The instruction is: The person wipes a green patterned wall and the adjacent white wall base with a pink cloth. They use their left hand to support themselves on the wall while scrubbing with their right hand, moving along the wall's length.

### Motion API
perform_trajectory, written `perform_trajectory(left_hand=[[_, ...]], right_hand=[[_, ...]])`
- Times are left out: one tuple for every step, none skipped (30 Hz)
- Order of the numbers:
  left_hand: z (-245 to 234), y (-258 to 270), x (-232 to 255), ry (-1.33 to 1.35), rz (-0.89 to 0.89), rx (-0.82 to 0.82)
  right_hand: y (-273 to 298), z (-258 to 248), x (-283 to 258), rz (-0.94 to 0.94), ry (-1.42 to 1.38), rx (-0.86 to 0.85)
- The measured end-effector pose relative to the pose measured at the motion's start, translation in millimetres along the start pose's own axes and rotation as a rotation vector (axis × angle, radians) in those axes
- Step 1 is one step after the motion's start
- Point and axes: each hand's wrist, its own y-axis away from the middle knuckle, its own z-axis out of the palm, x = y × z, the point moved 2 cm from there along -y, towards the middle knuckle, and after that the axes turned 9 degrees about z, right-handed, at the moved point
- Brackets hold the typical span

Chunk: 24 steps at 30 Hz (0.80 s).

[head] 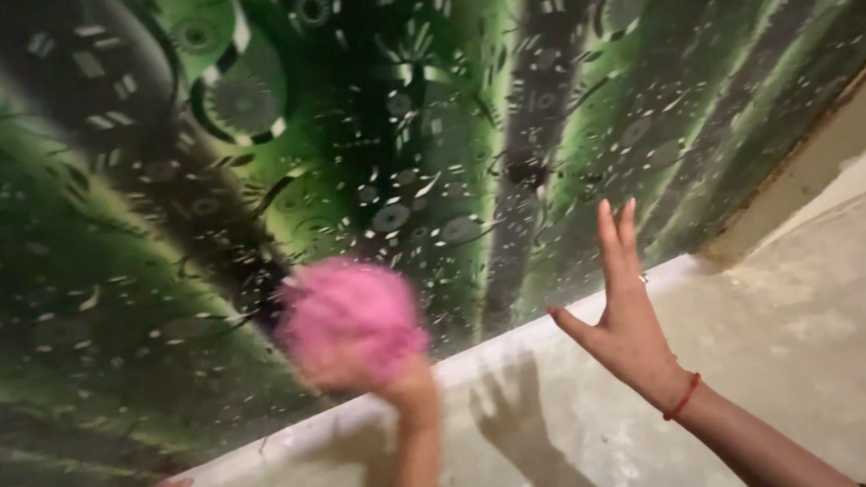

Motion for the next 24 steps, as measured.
perform_trajectory(left_hand=[[11,6,17,-0.114,0.094,-0.111],[21,8,35,-0.211,0.2,-0.221],[29,8,52,-0.3,0.319,-0.343],[34,5,66,-0.379,0.469,-0.465],[36,3,76,-0.455,0.632,-0.564],[34,1,85,-0.522,0.878,-0.531],[27,-14,80,-0.286,0.557,-0.41],[17,-30,67,-0.053,0.235,-0.285],[0,-46,57,-0.077,0.243,-0.157],[-23,-62,46,-0.101,0.251,-0.029],[-46,-77,34,-0.123,0.263,0.1],[-65,-89,24,-0.143,0.276,0.23],[-78,-92,14,-0.166,0.286,0.36],[-84,-93,5,-0.247,0.307,0.384],[-90,-93,-2,-0.33,0.326,0.406],[-95,-91,-6,-0.414,0.344,0.426],[-86,-81,-10,-0.366,0.253,0.409],[-72,-65,-8,-0.317,0.162,0.39],[-60,-50,2,-0.36,0.207,0.31],[-45,-36,16,-0.402,0.253,0.231],[-31,-23,30,-0.364,0.239,0.173],[-16,-12,47,-0.325,0.224,0.115],[-6,-5,61,-0.286,0.21,0.058],[-3,-7,72,-0.247,0.195,0.002]], right_hand=[[1,4,-7,-0.039,0.029,-0.004],[2,9,-14,-0.077,0.059,-0.008],[4,15,-19,-0.111,0.087,-0.014],[5,20,-22,-0.138,0.137,-0.008],[5,24,-23,-0.17,0.192,-0.006],[4,29,-24,-0.202,0.246,-0.003],[3,32,-23,-0.196,0.272,-0.009],[2,35,-22,-0.19,0.299,-0.015],[2,38,-21,-0.185,0.321,-0.021],[1,39,-21,-0.193,0.334,-0.018],[-1,39,-20,-0.205,0.345,-0.012],[-4,41,-21,-0.216,0.357,-0.005],[-5,45,-21,-0.215,0.354,-0.013],[-6,49,-20,-0.214,0.352,-0.02],[-5,52,-20,-0.211,0.351,-0.03],[-4,55,-21,-0.225,0.35,-0.04],[-2,59,-22,-0.241,0.346,-0.05],[0,62,-25,-0.256,0.342,-0.06],[2,65,-28,-0.258,0.348,-0.07],[5,69,-32,-0.26,0.355,-0.08],[8,71,-35,-0.259,0.364,-0.088],[10,73,-37,-0.263,0.36,-0.093],[12,75,-39,-0.268,0.355,-0.097],[14,78,-41,-0.274,0.35,-0.102]])
